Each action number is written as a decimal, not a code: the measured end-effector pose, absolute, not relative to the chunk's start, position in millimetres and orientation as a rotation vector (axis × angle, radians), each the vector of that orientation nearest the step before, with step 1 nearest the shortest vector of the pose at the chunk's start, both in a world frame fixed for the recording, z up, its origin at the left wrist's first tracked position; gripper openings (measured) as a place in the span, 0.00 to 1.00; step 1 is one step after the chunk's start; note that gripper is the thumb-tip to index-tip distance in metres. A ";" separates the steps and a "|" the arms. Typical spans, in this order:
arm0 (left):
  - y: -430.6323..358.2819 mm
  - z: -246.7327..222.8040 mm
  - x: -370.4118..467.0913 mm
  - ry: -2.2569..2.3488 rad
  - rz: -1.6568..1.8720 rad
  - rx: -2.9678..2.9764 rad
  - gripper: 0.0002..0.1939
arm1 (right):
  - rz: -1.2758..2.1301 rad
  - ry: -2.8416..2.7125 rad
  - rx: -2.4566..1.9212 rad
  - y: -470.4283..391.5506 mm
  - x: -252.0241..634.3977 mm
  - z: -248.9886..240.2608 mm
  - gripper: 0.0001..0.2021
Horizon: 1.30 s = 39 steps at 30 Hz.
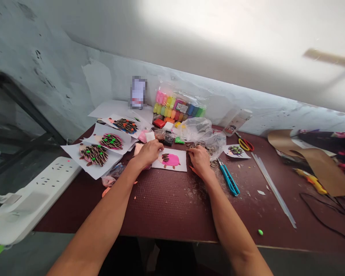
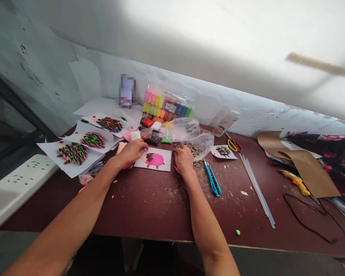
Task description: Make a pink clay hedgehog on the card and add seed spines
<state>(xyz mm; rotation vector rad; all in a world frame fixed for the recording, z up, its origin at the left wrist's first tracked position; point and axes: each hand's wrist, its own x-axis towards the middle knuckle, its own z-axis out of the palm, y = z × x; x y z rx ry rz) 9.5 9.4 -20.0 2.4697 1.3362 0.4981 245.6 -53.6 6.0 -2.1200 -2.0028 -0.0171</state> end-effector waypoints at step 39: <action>7.0 -21.3 9.7 1.357 0.517 2.475 0.16 | 0.984 -1.537 -1.291 -65.5 202.1 14.7 0.12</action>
